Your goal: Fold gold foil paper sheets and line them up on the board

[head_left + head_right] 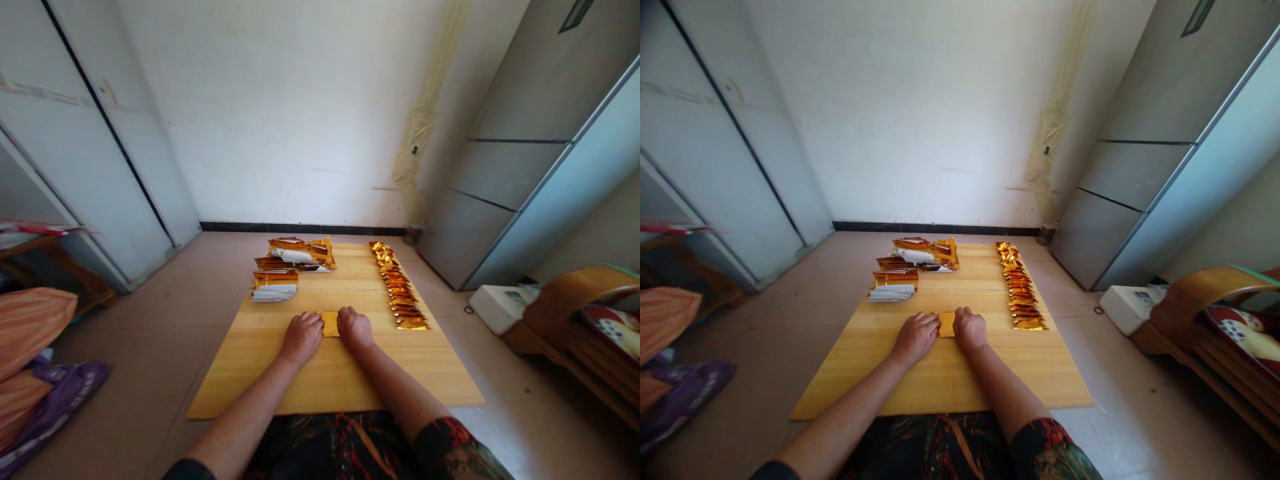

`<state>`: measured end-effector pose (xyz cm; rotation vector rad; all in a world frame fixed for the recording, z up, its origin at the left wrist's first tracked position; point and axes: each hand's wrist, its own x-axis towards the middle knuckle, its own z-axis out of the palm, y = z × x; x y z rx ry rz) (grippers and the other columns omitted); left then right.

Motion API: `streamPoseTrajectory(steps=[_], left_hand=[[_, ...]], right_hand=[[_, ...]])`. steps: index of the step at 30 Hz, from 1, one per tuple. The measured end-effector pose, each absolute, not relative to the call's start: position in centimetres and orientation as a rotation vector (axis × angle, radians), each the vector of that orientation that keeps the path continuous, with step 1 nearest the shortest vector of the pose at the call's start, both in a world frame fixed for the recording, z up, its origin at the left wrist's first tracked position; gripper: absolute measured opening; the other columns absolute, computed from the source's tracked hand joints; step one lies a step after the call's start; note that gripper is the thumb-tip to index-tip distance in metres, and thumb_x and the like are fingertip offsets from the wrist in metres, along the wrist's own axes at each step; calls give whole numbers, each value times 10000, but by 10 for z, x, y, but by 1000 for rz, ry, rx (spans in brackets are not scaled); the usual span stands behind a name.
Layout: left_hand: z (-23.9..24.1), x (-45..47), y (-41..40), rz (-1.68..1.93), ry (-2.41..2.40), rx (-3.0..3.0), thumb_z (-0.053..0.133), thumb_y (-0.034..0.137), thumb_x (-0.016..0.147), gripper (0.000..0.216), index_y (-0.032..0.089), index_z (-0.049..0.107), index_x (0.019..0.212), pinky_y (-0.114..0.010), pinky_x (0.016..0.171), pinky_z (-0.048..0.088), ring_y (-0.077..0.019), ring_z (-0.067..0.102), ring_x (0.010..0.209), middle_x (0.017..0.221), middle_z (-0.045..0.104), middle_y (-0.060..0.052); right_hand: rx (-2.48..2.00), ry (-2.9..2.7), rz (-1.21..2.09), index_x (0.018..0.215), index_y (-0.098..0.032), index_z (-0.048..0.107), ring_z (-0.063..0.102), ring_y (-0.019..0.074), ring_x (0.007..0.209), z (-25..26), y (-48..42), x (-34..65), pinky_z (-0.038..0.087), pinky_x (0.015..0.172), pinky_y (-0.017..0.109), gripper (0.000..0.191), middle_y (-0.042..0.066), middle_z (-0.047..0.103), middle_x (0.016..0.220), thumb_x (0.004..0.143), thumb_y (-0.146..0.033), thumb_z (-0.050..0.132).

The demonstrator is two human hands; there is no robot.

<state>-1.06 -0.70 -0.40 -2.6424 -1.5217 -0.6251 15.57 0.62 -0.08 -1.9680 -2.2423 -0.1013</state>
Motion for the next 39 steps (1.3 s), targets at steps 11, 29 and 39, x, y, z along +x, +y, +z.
streamPoseTrajectory(steps=[11,29,39], left_hand=[[5,-2,13,-536,-1550,-2609,475,214,876,199,234,672,890,-341,746,352,-199,534,917,1002,676,-36],[-2,5,27,-587,-1688,-2620,446,259,900,259,347,613,1077,-418,920,326,-228,434,1172,1252,582,4],[-1,5,27,-566,-1704,-2625,472,234,882,259,352,622,1057,-430,909,341,-231,462,1147,1265,585,11]], right_hand=[[-1906,-2298,-147,901,-202,617,586,119,631,-3,30,166,306,558,229,230,54,633,856,913,-281,402],[-1960,-2187,-122,1040,-304,637,459,192,996,10,23,182,309,799,299,249,49,584,1022,929,-373,425],[-1702,-1893,76,1021,-192,660,516,185,1005,9,32,176,398,851,274,306,74,594,1110,793,-117,469]])
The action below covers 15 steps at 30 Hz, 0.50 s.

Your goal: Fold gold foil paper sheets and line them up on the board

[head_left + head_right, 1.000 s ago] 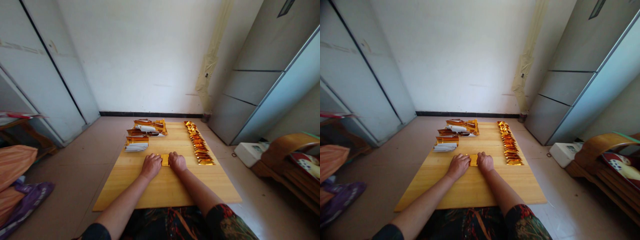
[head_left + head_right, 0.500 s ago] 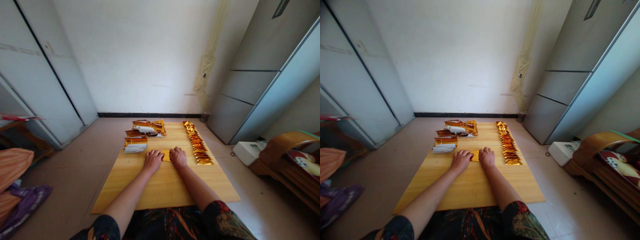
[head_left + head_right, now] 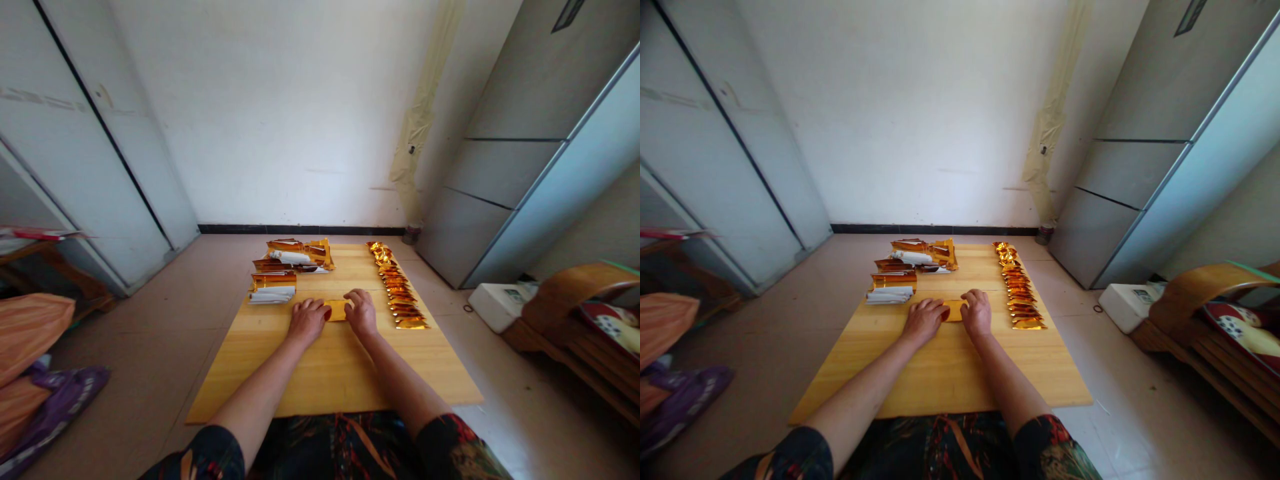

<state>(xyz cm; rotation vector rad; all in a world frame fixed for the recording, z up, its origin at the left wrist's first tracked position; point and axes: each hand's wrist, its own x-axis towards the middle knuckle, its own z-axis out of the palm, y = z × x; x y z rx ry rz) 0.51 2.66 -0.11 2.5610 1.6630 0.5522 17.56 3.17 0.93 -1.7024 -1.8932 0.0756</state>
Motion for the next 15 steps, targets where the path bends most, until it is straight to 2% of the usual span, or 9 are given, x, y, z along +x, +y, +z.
streamPoseTrajectory(steps=[3,7,15], left_hand=[[1,5,26,566,1665,2552,463,279,892,248,346,618,1074,-431,911,349,-235,466,1148,1270,579,3],[0,4,27,566,1678,2520,456,302,899,264,349,620,1101,-420,929,357,-227,467,1153,1263,588,-3],[-8,-1,34,562,1634,2478,451,328,894,280,391,613,1114,-443,968,347,-224,457,1186,1306,561,40]], right_hand=[[-1595,-1890,291,945,-177,664,577,136,828,10,36,157,428,755,213,281,44,646,961,788,-104,443],[-1697,-1980,462,788,-194,663,598,123,777,6,36,146,407,681,175,211,4,687,821,751,-94,481],[-1851,-2047,418,855,-206,654,608,130,827,10,30,162,375,658,182,194,16,691,903,740,-124,522]])
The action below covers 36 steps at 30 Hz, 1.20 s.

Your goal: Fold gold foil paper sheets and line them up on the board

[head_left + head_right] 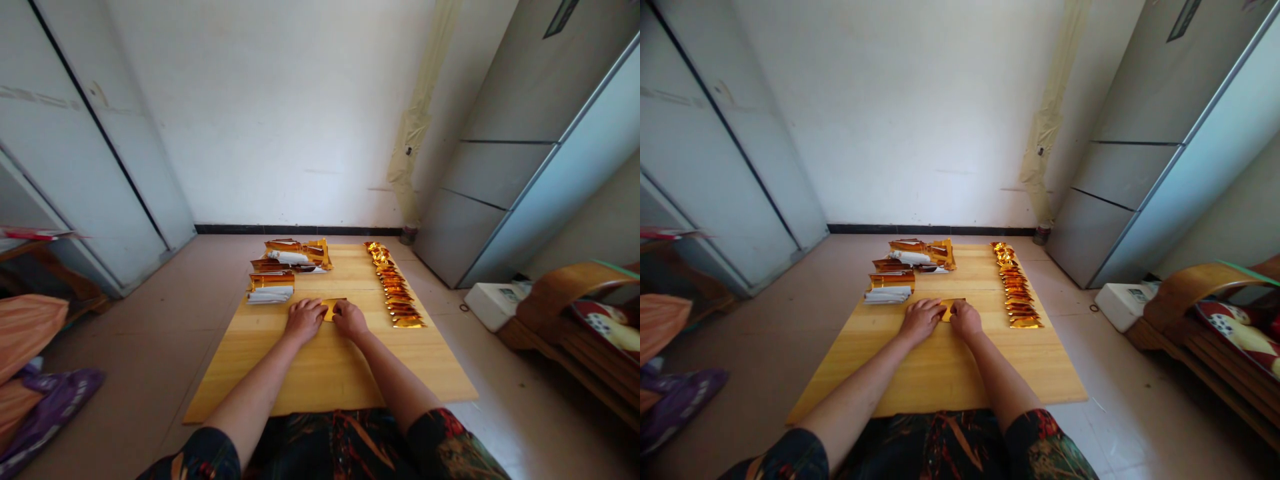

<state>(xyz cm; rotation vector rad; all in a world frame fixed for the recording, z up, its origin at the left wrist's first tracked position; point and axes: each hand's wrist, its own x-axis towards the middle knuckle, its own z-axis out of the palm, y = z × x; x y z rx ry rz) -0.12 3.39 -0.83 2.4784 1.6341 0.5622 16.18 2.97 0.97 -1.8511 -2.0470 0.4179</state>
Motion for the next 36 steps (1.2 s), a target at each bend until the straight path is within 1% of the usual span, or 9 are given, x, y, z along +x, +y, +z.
streamPoseTrajectory(steps=[3,5,9,14,17,22,26,31,36], left_hand=[[-7,-5,35,496,1614,2470,457,309,880,318,413,583,1153,-463,991,331,-229,438,1212,1342,528,47],[-6,-7,37,438,1601,2459,469,276,862,363,423,562,1181,-470,1008,316,-228,416,1236,1368,502,47],[-6,-8,39,360,1582,2434,454,247,850,416,439,537,1209,-485,1021,293,-234,381,1267,1399,466,52],[-7,-8,40,376,1590,2430,437,252,857,403,447,552,1191,-485,1017,293,-239,389,1261,1388,478,50],[-6,-8,39,383,1592,2428,437,253,859,396,445,553,1186,-480,1018,296,-235,391,1261,1380,486,48],[-8,-8,39,393,1583,2433,458,252,845,407,462,538,1184,-485,1023,295,-233,397,1264,1390,471,68],[-9,-8,40,376,1594,2419,449,252,845,407,458,538,1185,-487,1023,288,-235,388,1275,1402,459,71],[-8,-7,40,348,1598,2412,436,248,845,421,440,530,1207,-477,1033,276,-231,374,1283,1413,448,67],[-8,-7,41,304,1605,2413,439,252,840,440,435,515,1233,-468,1044,268,-225,365,1290,1420,437,65]], right_hand=[[-1931,-2052,470,841,-205,657,618,143,828,14,32,158,377,641,195,159,25,692,892,741,-157,544],[-1993,-2039,510,833,-203,660,628,158,829,18,34,154,386,627,204,125,35,693,889,733,-228,590],[-2106,-2009,555,868,-196,670,647,196,860,27,34,143,429,648,231,246,74,691,936,707,-383,659],[-2206,-1986,483,995,-164,661,647,245,942,33,32,131,477,717,290,382,151,650,1072,732,-441,630],[-2209,-2002,483,1015,-155,660,647,245,949,37,31,130,484,725,290,398,161,649,1074,725,-427,639],[-2225,-2013,583,917,-193,684,652,209,911,45,30,137,471,693,246,252,106,689,994,686,-294,686],[-2194,-2024,552,855,-182,693,651,193,875,44,29,147,449,657,218,181,94,702,955,677,-215,680],[-2197,-1976,525,796,-190,695,647,169,786,36,29,167,407,587,194,142,61,714,872,655,-191,676],[-2192,-1946,589,717,-181,678,624,153,709,33,29,192,360,540,189,81,42,701,778,636,-175,677]])
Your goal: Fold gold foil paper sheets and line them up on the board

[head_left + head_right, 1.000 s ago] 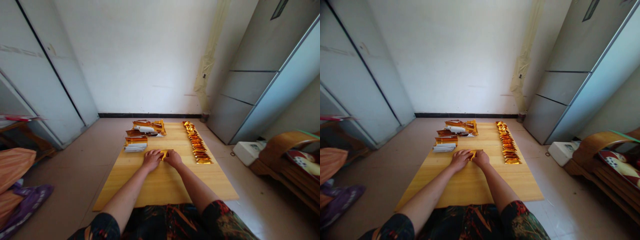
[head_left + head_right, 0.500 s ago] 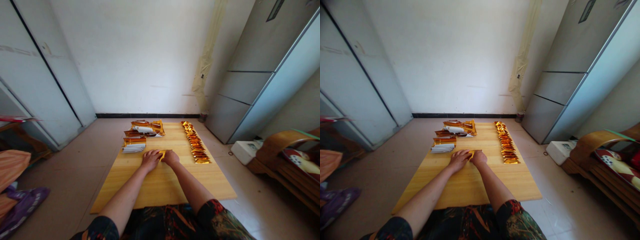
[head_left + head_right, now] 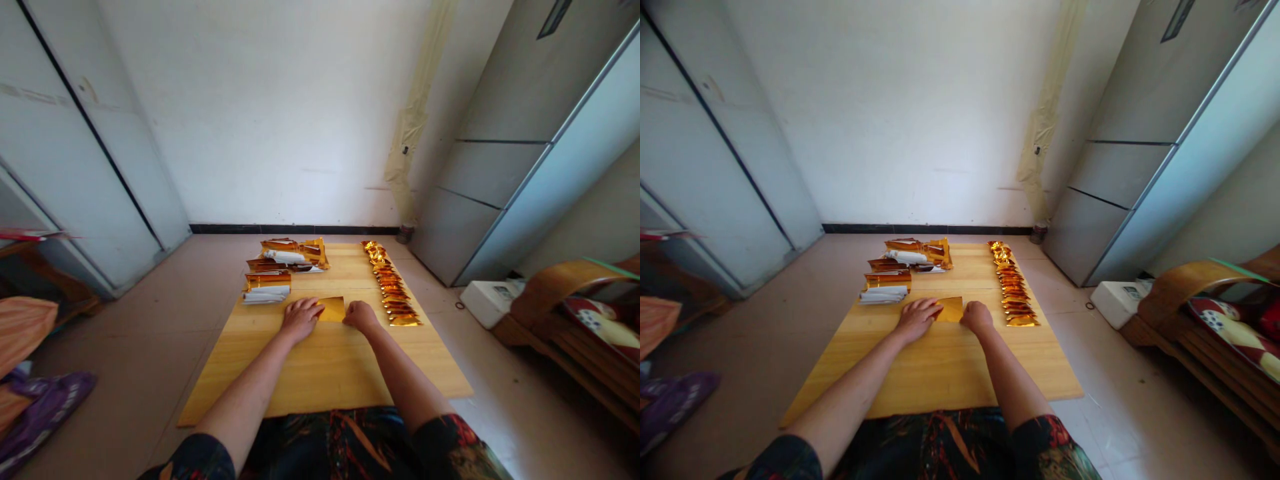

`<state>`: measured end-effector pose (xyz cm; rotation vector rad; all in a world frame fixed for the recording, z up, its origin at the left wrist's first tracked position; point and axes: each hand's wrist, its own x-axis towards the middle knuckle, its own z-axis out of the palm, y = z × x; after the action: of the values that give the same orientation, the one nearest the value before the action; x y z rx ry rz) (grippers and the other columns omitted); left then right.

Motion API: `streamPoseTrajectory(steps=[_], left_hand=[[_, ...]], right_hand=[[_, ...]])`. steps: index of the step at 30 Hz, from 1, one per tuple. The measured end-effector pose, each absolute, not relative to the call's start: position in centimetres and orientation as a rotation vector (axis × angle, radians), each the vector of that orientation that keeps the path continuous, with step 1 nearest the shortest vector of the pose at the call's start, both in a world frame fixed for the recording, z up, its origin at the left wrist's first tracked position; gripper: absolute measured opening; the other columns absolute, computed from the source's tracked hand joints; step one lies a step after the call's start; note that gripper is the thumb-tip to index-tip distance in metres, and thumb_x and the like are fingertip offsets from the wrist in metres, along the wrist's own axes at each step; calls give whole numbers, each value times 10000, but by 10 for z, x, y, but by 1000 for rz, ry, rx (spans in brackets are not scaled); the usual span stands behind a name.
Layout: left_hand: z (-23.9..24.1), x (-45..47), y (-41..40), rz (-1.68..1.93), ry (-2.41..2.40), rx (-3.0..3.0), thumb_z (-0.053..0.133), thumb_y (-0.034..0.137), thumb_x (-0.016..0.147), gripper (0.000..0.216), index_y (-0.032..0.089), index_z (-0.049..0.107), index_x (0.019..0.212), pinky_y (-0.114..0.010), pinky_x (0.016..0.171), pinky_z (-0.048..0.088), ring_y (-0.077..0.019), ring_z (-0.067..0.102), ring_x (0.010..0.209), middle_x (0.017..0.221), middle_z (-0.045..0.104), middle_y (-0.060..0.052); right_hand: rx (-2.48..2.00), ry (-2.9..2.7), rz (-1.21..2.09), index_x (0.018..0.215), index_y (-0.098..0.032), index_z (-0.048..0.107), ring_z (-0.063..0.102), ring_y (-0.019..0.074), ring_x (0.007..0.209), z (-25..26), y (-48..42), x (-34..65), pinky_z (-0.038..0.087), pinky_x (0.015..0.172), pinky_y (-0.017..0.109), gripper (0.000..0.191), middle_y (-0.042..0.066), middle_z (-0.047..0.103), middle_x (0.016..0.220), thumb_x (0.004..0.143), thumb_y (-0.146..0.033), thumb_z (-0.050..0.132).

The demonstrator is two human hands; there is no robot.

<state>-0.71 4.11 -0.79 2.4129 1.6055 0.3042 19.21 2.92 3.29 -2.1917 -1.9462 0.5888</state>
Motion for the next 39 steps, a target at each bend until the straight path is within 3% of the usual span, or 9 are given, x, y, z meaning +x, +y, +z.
streamPoseTrajectory(steps=[4,6,9,12,17,23,29,39], left_hand=[[-8,-7,41,322,1614,2406,436,246,840,439,439,522,1225,-468,1035,277,-231,376,1282,1414,446,67],[-9,-6,41,342,1613,2408,440,241,837,440,438,528,1220,-469,1031,280,-235,381,1278,1409,452,68],[-11,-6,40,377,1618,2423,448,234,834,437,426,538,1216,-474,1026,282,-242,389,1271,1404,460,61],[-13,-7,39,392,1617,2440,446,235,844,429,421,539,1219,-489,1022,284,-258,395,1265,1402,464,60],[-14,-7,37,408,1580,2484,417,264,881,408,411,517,1249,-500,1020,288,-276,389,1271,1406,464,42],[-10,-7,36,349,1581,2459,390,297,891,417,420,485,1279,-540,1038,254,-290,357,1302,1443,413,46],[-6,-16,40,270,1534,2433,385,222,858,491,408,461,1306,-496,1077,233,-236,318,1344,1460,379,63],[-8,-28,49,339,1488,2383,402,191,839,469,368,541,1250,-409,1094,274,-183,359,1324,1404,460,71]], right_hand=[[-2183,-1872,627,691,-171,659,599,147,671,30,29,207,368,553,200,66,34,674,725,641,-130,644],[-2082,-1847,492,757,-172,662,596,152,712,29,29,207,396,605,212,101,39,669,770,692,-131,597],[-1767,-1936,152,930,-175,654,575,174,903,27,26,193,425,781,256,198,77,653,966,804,-156,503],[-1544,-2224,56,1074,-214,627,482,203,1136,24,22,167,386,932,322,266,85,572,1235,863,-189,468],[-1781,-2276,120,1318,-212,474,304,260,1331,9,16,145,250,1057,496,437,93,394,1442,930,-396,393],[-1811,-2373,191,1437,-201,305,185,275,1391,-3,13,158,119,1076,602,662,112,260,1505,906,-595,295],[-1799,-2448,212,1457,-232,247,154,278,1400,0,14,171,103,1064,625,658,88,214,1524,907,-590,284],[-1801,-2476,231,1464,-234,223,137,285,1401,1,15,172,93,1059,631,679,89,190,1531,901,-613,253]])
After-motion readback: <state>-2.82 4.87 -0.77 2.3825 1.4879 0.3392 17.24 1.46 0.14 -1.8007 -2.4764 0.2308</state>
